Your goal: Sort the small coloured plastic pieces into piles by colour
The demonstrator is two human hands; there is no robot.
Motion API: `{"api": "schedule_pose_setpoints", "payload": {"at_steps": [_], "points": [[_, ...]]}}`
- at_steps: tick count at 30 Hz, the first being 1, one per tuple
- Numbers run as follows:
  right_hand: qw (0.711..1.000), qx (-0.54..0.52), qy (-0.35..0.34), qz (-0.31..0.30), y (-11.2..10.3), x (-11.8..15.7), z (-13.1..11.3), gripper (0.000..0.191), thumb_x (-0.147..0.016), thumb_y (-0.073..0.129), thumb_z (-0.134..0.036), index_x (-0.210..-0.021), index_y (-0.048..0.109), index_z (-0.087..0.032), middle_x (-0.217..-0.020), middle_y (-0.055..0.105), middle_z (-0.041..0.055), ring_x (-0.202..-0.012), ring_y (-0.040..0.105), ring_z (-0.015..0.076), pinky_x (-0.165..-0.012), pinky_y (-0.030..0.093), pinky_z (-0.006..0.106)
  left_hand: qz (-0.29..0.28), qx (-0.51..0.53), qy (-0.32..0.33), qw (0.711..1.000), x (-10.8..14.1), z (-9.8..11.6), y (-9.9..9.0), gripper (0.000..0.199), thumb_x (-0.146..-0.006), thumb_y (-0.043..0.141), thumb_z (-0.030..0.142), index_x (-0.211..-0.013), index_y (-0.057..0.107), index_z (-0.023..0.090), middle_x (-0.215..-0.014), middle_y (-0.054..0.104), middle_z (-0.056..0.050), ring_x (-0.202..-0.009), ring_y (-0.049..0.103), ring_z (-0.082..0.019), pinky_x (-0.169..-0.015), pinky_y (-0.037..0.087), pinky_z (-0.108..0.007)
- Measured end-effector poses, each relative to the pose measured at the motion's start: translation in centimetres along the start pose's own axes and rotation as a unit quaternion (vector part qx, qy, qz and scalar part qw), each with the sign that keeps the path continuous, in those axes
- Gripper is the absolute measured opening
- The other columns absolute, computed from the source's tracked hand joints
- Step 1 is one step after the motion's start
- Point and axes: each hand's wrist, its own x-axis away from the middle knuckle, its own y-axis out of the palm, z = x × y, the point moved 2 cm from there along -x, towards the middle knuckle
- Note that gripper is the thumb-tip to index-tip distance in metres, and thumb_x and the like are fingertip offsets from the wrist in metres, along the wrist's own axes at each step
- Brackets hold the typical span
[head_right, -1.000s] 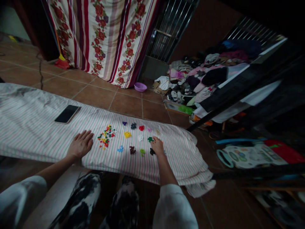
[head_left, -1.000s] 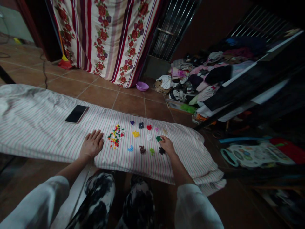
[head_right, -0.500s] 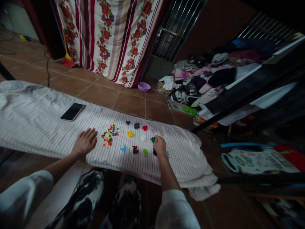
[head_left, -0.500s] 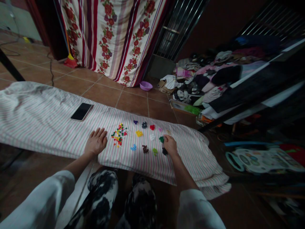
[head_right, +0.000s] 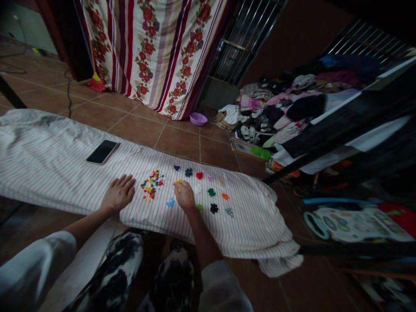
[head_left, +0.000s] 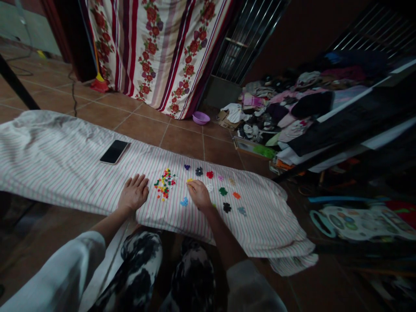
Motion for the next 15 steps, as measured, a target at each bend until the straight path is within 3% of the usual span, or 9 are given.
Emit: {"api": "schedule_pose_setpoints", "payload": {"at_steps": [7,15], "points": [[0.992,0.046,-0.049,-0.103,3.7,-1.2,-4.1,0.023,-0.09,0.054,-0.016,-0.103,0.072,-0.02,-0.097,0.067,0.0071,-0.095,0.055,0.0192,-0.09,0.042,0.033,0.006,0.006,0.001,1.0,0.0,0.0,0.1,0.045,-0.093,0.035,0.033,-0.126,0.06,0.015,-0.14,0.053,-0.011,-0.135,0.042,-0.03,-0.111,0.03,-0.048],[0.981,0.109,-0.039,-0.159,5.3,-2.0,-5.7,0.028,-0.087,0.055,-0.014,-0.109,0.071,-0.022,-0.101,0.062,0.0066,-0.1,0.049,0.0205,-0.093,0.039,0.031,0.001,0.007,-0.002,1.0,-0.1,0.1,-0.1,0.045,-0.093,0.034,0.033,-0.126,0.06,0.015,-0.141,0.053,-0.011,-0.136,0.041,-0.03,-0.112,0.029,-0.048]]}}
